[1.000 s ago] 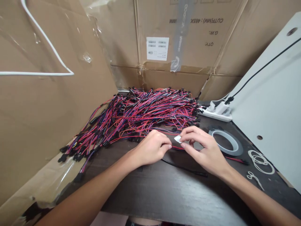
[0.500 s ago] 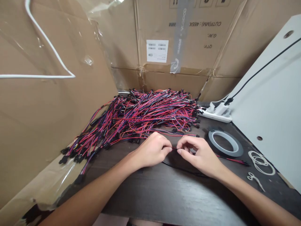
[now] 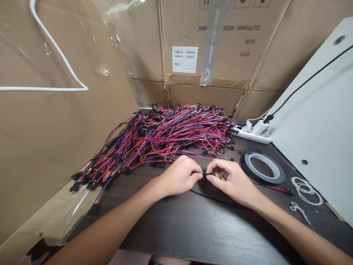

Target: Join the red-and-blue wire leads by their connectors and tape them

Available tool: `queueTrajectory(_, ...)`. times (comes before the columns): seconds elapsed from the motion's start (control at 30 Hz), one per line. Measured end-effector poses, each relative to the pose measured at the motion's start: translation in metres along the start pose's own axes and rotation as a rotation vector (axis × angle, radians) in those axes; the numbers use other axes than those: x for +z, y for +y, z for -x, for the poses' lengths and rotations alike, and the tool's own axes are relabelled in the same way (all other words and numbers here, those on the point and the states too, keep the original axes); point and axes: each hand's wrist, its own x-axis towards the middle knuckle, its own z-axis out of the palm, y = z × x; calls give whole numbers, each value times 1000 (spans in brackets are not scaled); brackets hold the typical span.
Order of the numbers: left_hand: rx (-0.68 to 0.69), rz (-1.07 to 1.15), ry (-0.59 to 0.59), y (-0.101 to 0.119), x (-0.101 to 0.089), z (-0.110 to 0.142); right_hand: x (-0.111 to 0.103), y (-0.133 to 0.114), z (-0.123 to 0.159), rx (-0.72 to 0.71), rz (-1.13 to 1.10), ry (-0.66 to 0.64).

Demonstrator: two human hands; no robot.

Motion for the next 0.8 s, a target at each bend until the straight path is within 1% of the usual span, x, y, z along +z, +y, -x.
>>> queueTrajectory(0.37, -13, 19, -11, 1, 0, 0, 1, 3, 0, 12, 8, -6)
queueTrajectory(0.6, -21, 15, -14, 0, -1, 0, -3, -2, 0, 86, -124, -56)
queueTrajectory(0.8, -17, 15, -20, 0, -1, 0, -3, -2, 0, 83, -101, -62)
